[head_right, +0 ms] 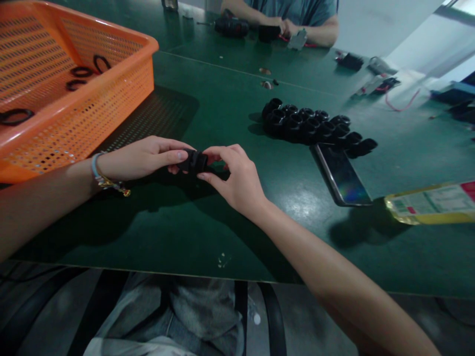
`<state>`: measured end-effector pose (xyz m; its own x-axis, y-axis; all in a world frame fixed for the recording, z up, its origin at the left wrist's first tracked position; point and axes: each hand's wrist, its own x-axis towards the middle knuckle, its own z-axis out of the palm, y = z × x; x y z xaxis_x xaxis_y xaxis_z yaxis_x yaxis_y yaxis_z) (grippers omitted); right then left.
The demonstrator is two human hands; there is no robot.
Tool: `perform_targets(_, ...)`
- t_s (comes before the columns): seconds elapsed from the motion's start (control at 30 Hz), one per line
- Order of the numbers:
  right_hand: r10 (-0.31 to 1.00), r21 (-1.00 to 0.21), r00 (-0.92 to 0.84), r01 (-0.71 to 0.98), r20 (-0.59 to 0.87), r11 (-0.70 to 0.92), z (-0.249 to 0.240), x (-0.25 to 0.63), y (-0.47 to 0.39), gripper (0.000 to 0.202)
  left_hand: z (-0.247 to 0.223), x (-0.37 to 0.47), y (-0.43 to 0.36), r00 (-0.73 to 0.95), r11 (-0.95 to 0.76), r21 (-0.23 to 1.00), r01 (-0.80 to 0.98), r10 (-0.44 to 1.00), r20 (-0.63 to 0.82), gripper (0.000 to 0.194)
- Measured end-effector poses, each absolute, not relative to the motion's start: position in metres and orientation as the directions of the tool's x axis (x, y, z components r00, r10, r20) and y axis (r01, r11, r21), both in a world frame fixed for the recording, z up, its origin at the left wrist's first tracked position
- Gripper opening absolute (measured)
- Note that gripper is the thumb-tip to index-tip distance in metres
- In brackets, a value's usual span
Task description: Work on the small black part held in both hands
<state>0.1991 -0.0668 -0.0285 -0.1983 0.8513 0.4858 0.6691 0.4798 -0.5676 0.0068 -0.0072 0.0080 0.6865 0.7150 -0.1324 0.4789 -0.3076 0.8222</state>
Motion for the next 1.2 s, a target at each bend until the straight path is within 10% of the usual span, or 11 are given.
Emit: perform_targets(1.2, 0.830, -0.554, -0.201, 0.661, 0.520, 0.506, -0.0303, 0.1992, -0.0669, 0.025, 0.0069, 0.0071, -0.0063, 0.703, -0.325, 0.822, 0.467, 0.701, -0.121, 0.034)
